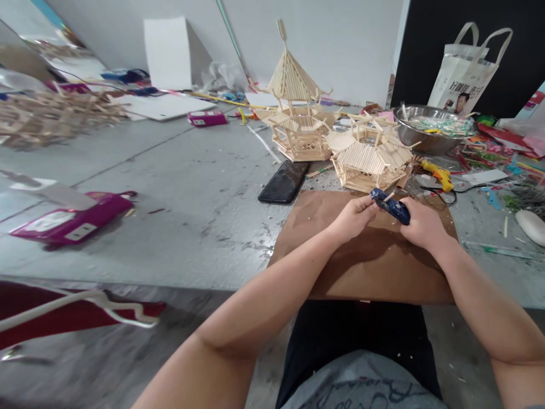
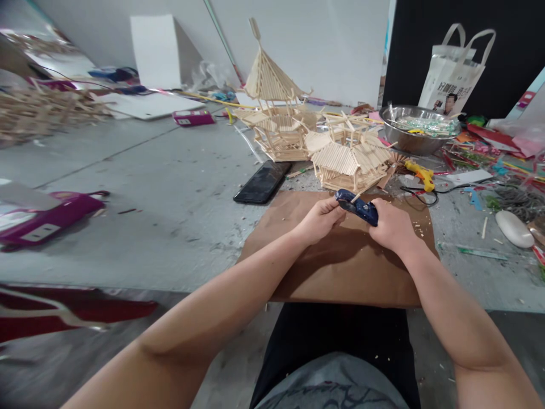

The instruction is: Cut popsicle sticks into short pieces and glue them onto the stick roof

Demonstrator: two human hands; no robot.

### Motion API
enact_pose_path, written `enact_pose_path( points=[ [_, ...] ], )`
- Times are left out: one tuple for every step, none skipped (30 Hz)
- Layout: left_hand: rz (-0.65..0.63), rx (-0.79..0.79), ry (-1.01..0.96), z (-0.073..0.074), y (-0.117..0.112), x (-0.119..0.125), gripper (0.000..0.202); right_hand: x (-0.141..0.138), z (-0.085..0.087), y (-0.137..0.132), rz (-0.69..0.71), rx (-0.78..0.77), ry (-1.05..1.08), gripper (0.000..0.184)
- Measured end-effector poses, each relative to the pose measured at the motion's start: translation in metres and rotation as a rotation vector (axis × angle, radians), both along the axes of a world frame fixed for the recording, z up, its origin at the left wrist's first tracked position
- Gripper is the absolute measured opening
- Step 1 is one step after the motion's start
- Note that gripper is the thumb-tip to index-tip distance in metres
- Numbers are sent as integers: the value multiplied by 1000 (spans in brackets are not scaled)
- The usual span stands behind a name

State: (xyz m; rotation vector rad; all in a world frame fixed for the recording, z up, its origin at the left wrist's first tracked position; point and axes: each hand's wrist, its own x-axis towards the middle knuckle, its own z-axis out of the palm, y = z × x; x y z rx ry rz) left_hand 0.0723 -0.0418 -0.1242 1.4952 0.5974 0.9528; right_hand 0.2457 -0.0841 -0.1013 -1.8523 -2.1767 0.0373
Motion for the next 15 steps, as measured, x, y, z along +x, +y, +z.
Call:
enact_pose_path(
  points=[
    [3,2,3,0,0,0,50,0,1,0,-10,-7,-6,26],
    [6,6,6,0,0,0,49,-1,1,-1,-20,-14,-12,24],
    [11,14,7,0,0,0,49,-2,2,-1,-29,-21,-19,23],
    [16,24,13,0,-1,0,48,-2,2,-2,-36,-26,-26,23],
    [26,39,20,0,-1,0,46,-3,3,-2,-43,-29,-31,23],
    [44,56,30,0,-2,0,44,-3,3,-2,-50,-30,-37,23],
    [68,76,40,0,-2,1,42,-4,3,-3,-57,-30,-42,23],
    [94,98,48,0,-3,1,39,-4,3,-3,-63,-31,-46,24],
    [121,120,51,0,-3,2,36,-5,3,-3,-69,-32,-51,24],
    [147,142,49,1,-4,3,33,-5,3,-3,-73,-33,-56,25],
    [167,161,45,1,-4,4,30,-5,3,-3,-78,-31,-60,25],
    [179,175,43,1,-4,5,28,-5,2,-3,-80,-26,-62,25],
    [186,187,41,1,-4,5,27,-5,1,-2,-80,-17,-61,25],
    [188,193,40,1,-4,6,27,-4,0,-1,-75,-7,-58,25],
    [187,195,39,1,-4,6,29,-3,-1,-1,-63,3,-53,26]
  ],
)
